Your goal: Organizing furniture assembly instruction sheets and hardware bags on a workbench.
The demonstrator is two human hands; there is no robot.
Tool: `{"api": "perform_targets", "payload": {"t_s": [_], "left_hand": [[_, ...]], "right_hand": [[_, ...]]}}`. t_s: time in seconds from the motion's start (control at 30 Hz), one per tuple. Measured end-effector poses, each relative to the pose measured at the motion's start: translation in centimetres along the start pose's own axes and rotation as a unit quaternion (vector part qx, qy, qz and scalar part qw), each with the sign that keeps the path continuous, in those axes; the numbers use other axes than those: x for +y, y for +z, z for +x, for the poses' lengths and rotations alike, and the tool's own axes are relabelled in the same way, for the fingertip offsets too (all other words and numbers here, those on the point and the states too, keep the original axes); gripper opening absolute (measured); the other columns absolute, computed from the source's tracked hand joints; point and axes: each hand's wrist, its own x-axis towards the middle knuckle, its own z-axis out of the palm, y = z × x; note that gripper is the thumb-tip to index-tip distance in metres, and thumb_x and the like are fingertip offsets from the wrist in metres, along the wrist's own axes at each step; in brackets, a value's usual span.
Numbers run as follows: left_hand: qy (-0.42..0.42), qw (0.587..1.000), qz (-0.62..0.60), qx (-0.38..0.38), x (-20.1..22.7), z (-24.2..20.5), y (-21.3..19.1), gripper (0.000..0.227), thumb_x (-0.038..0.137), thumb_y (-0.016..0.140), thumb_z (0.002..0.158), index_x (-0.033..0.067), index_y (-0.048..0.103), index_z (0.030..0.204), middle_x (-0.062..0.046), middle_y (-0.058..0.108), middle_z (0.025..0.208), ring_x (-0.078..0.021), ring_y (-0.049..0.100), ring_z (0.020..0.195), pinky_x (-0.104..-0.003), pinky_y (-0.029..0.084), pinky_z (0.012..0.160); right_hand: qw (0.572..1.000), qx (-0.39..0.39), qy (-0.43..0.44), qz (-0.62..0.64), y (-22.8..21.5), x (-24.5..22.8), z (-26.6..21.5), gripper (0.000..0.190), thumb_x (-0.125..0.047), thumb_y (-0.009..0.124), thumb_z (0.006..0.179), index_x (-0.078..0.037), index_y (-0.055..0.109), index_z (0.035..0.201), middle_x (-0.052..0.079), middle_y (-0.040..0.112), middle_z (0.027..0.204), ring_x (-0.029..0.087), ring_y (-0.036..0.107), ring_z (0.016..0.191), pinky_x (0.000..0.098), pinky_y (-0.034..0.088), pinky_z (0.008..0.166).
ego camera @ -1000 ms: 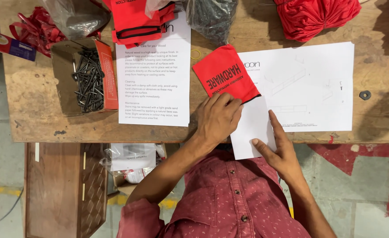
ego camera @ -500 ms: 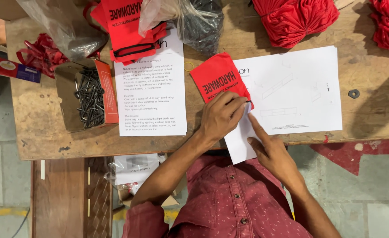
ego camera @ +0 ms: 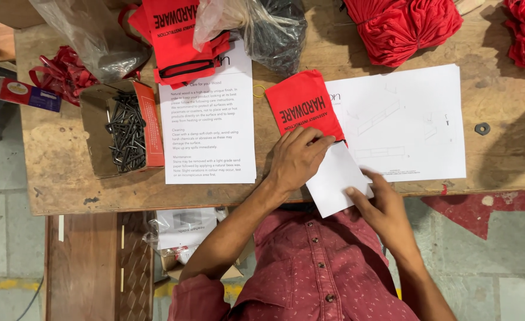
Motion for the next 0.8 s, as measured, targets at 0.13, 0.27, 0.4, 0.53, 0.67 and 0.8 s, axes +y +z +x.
{"api": "perform_targets", "payload": {"t_s": [0.13, 0.27, 0.4, 0.53, 0.67, 0.8], "left_hand": [[0.015, 0.999, -0.022, -0.037, 0.4, -0.7, 0.5, 0.025, 0.005, 0.073, 0.090, 0.0120, 0.076, 0.114, -0.002, 0.063, 0.098, -0.0191, 0.062, 0.089, -0.034, 0.055, 0.076], [0.046, 0.997, -0.033, -0.054, 1.8, -0.8, -0.1, 0.033, 0.002, 0.071, 0.086, 0.0086, 0.074, 0.118, -0.004, 0.064, 0.103, -0.0213, 0.064, 0.092, -0.035, 0.056, 0.077], [0.003, 0.999, -0.039, -0.017, 2.2, -1.1, -0.9, 0.033, 0.000, 0.071, 0.087, 0.0067, 0.073, 0.119, -0.005, 0.064, 0.103, -0.0221, 0.065, 0.092, -0.035, 0.057, 0.077], [0.007, 0.999, -0.028, -0.015, 2.8, -2.0, -0.7, 0.032, -0.001, 0.070, 0.089, 0.0035, 0.072, 0.120, -0.007, 0.063, 0.103, -0.0226, 0.064, 0.093, -0.034, 0.058, 0.078], [0.016, 0.999, -0.048, -0.019, 3.7, -1.5, -1.3, 0.031, 0.000, 0.069, 0.088, 0.0024, 0.072, 0.119, -0.009, 0.064, 0.104, -0.0239, 0.064, 0.093, -0.035, 0.058, 0.078], [-0.023, 0.996, -0.088, 0.020, 3.2, -1.8, -0.9, 0.029, 0.002, 0.069, 0.092, 0.0031, 0.071, 0.121, -0.009, 0.065, 0.105, -0.0237, 0.066, 0.097, -0.035, 0.059, 0.083]], "right_hand": [[0.987, -0.019, 0.017, 0.158, -0.5, 3.4, 0.0, 0.031, -0.011, 0.063, 0.099, 0.011, 0.067, 0.120, 0.013, 0.071, 0.080, 0.014, 0.066, 0.066, 0.0284, 0.054, 0.058], [0.985, -0.005, -0.003, 0.175, 0.0, 3.0, 1.1, 0.025, -0.009, 0.062, 0.100, 0.010, 0.067, 0.115, 0.012, 0.071, 0.080, 0.014, 0.066, 0.065, 0.0277, 0.055, 0.060], [0.981, 0.014, -0.015, 0.192, 0.6, 2.3, 1.4, 0.020, -0.010, 0.063, 0.101, 0.008, 0.066, 0.108, 0.013, 0.072, 0.080, 0.015, 0.066, 0.063, 0.0279, 0.056, 0.061], [0.975, 0.045, -0.063, 0.209, 1.5, 2.5, 2.2, 0.015, -0.010, 0.063, 0.103, 0.005, 0.063, 0.102, 0.013, 0.072, 0.081, 0.015, 0.068, 0.066, 0.0296, 0.058, 0.063], [0.970, 0.054, -0.084, 0.221, 1.4, 2.6, 2.6, 0.013, -0.010, 0.062, 0.104, 0.004, 0.061, 0.103, 0.012, 0.072, 0.084, 0.015, 0.069, 0.069, 0.0307, 0.060, 0.065], [0.960, 0.026, -0.155, 0.230, 1.3, 3.0, 2.6, 0.013, -0.004, 0.065, 0.104, 0.005, 0.061, 0.112, 0.013, 0.072, 0.094, 0.015, 0.070, 0.080, 0.0286, 0.060, 0.075]]}}
